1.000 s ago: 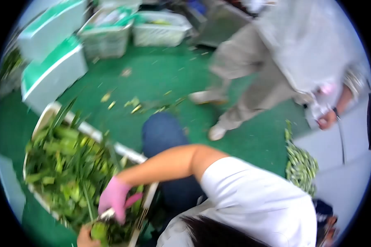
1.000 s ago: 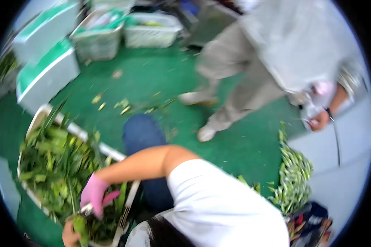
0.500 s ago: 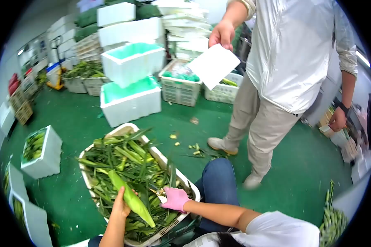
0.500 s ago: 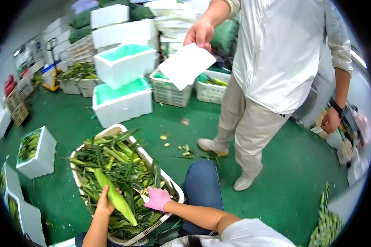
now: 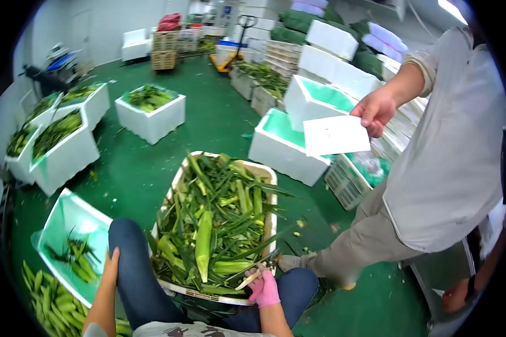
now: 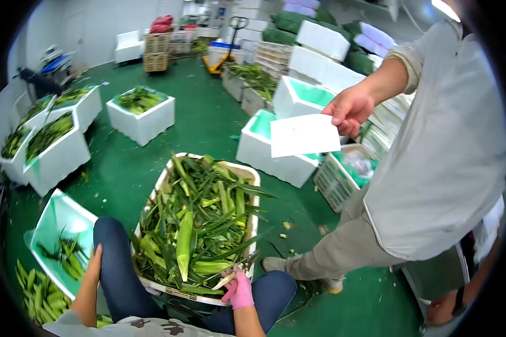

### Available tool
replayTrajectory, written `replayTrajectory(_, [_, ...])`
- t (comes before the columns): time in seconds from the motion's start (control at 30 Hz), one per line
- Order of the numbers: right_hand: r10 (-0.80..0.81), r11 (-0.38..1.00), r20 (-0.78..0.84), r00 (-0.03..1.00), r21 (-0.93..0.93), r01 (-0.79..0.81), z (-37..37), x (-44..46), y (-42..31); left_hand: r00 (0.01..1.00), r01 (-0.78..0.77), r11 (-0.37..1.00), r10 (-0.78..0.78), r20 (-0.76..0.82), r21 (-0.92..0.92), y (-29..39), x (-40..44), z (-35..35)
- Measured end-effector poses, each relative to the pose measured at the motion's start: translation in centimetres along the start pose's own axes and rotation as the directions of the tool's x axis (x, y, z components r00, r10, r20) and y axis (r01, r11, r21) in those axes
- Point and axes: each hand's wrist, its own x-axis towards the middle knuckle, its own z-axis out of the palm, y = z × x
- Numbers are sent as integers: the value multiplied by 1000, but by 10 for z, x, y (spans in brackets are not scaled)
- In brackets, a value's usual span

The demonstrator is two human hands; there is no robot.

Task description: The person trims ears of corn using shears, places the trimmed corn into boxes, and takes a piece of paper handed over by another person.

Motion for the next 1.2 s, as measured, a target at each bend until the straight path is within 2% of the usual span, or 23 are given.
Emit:
replayTrajectory(0.03, [31, 999, 14, 999, 40, -32, -1, 0, 2, 998, 60, 983, -62, 5, 173, -30, -41, -14])
replayTrajectory(0.07, [55, 994, 31, 998, 89, -57, 3, 4, 4, 995, 17, 996, -24, 92, 84, -81, -62, -35])
replayTrajectory(0.1, [105, 988, 42, 994, 113, -109, 9, 5, 4, 991, 20, 995, -33, 128, 100, -92, -87, -38])
replayTrajectory(0.17, [157, 978, 113, 981, 118, -170, 19, 3, 5, 976, 56, 989, -83, 200, 138, -86, -173, -40])
replayTrajectory(0.2, [180, 973, 148, 973, 117, -198, 21, 3, 6, 939, 139, 977, -182, 291, 162, -61, -188, -38])
replayTrajectory(0.27, [201, 964, 193, 960, 136, -229, 20, 5, 10, 952, -50, 931, -66, 300, 361, -70, -175, -45])
replayTrajectory(0.3, [211, 963, 187, 959, 127, -237, 19, 7, 11, 917, -75, 725, -219, 333, 684, -46, -168, -39])
replayTrajectory(0.33, [217, 963, 180, 959, 123, -241, 19, 9, 13, 877, -128, 411, -378, 297, 902, -1, -153, -28])
replayTrajectory(0.37, [200, 968, 191, 961, 112, -224, 16, 7, 11, 832, -203, 43, -520, 195, 978, 39, -142, -17])
replayTrajectory(0.4, [188, 972, 145, 971, 115, -206, 17, 3, 7, 835, -429, -132, -435, 337, 894, 64, -135, -9])
replayTrajectory(0.43, [165, 970, 157, 974, 151, -189, 7, 6, 9, 704, -686, -228, -448, 551, 691, 103, -127, 10])
replayTrajectory(0.47, [141, 967, 169, 975, 189, -172, -2, 10, 11, 646, -759, -195, -113, 755, 621, 113, -115, 35])
replayTrajectory(0.5, [114, 971, 132, 985, 193, -138, -1, 7, 7, 583, -784, 424, 257, 770, 453, 154, -118, 88])
replayTrajectory(0.53, [130, 969, 64, 990, 203, -140, 6, 4, 2, 483, -725, 674, 348, 804, 144, 188, -116, 137])
replayTrajectory(0.57, [115, 968, 67, 991, 217, -127, 8, 4, 0, 445, -588, 809, 322, 836, 2, 201, -110, 182])
replayTrajectory(0.6, [95, 966, 72, 993, 236, -110, 10, 4, -2, 353, -432, 873, 393, 849, -225, 213, -113, 230])
replayTrajectory(0.63, [82, 971, 91, 992, 217, -100, 12, 4, -5, 316, -352, 888, 410, 855, -296, 224, -113, 275])
replayTrajectory(0.67, [79, 973, 96, 992, 208, -98, 6, 11, -2, 319, -353, 817, 564, 762, -456, 234, -115, 317])
replayTrajectory(0.73, [95, 980, 31, 995, 173, -99, 6, 10, -6, 480, -126, 731, 636, 604, -670, 265, -111, 379])
replayTrajectory(0.83, [57, 981, -8, 998, 184, -55, -12, 12, -1, 669, 1, 690, 537, 514, -723, 309, -107, 411])
replayTrajectory(0.93, [60, 982, -22, 998, 178, -56, -6, 14, 1, 769, 103, 660, 422, 480, -744, 318, -88, 425])
replayTrajectory(1.1, [117, 985, 26, 993, 125, -119, 19, 14, 1, 870, -11, 525, 424, 250, -851, 310, -64, 417])
replayTrajectory(1.2, [148, 976, 108, 983, 143, -163, 5, 19, 8, 821, -219, 463, 564, 95, -859, 309, -53, 409])
